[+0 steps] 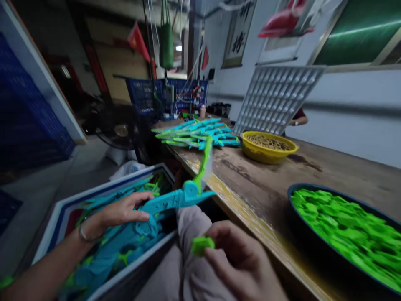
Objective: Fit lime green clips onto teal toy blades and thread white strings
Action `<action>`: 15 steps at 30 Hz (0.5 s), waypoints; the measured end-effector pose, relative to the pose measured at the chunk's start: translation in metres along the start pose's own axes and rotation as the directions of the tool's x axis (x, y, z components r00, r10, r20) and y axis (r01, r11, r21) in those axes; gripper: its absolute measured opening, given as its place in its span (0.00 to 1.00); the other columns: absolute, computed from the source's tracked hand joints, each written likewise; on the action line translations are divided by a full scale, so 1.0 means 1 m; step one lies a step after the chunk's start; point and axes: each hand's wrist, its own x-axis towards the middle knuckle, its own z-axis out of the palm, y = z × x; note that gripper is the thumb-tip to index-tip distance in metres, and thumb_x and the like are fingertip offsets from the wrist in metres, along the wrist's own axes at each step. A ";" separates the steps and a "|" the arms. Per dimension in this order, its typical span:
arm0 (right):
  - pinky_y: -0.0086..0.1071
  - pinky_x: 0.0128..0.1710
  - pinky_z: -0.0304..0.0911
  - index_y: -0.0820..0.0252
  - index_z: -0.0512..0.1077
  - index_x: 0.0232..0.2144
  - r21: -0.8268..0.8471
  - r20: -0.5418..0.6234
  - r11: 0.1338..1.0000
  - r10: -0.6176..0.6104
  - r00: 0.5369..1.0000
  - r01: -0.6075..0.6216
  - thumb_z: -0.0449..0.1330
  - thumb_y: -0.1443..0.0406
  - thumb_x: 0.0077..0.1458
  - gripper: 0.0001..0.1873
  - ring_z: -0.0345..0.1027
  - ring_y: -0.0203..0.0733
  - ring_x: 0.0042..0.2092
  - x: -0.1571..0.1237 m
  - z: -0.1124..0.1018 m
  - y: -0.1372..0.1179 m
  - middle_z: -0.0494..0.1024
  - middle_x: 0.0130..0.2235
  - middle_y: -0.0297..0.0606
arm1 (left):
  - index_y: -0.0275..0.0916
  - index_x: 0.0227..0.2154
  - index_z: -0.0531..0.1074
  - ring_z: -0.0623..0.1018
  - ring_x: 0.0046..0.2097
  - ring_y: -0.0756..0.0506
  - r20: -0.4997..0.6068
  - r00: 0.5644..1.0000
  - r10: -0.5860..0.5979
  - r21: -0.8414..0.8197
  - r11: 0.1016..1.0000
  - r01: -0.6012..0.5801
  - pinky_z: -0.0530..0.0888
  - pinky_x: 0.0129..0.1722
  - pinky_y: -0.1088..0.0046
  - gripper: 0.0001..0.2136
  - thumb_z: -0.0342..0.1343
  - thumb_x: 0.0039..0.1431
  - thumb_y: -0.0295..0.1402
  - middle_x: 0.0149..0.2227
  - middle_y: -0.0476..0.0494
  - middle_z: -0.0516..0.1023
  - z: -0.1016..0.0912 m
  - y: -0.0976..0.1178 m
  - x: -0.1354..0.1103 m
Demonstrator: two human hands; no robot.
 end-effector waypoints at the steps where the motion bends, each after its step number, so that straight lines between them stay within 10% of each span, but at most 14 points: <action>1: 0.32 0.35 0.73 0.56 0.76 0.31 0.066 0.053 0.997 -0.054 0.997 0.051 0.69 0.51 0.55 0.15 0.76 0.45 0.34 0.009 0.020 -0.002 0.80 0.31 0.40 | 0.40 0.41 0.71 0.73 0.40 0.44 -0.110 0.993 0.032 0.001 0.999 -0.032 0.71 0.39 0.71 0.18 0.62 0.53 0.47 0.37 0.49 0.74 -0.009 0.012 -0.005; 8: 0.27 0.32 0.65 0.54 0.76 0.34 0.524 0.111 0.833 -0.274 0.955 0.178 0.71 0.54 0.53 0.13 0.67 0.37 0.32 0.077 0.108 -0.013 0.74 0.32 0.33 | 0.44 0.54 0.69 0.76 0.55 0.40 -0.755 0.654 0.035 -0.330 0.842 -0.426 0.72 0.58 0.63 0.22 0.63 0.60 0.44 0.53 0.45 0.79 0.004 0.030 -0.024; 15: 0.33 0.39 0.66 0.52 0.77 0.34 0.251 -0.035 0.854 -0.462 0.886 0.455 0.66 0.58 0.60 0.06 0.70 0.45 0.38 0.082 0.132 -0.015 0.76 0.35 0.36 | 0.45 0.55 0.73 0.73 0.61 0.36 -0.821 0.560 -0.110 -0.442 0.744 -0.501 0.70 0.63 0.59 0.25 0.66 0.56 0.48 0.57 0.43 0.78 0.041 0.024 -0.039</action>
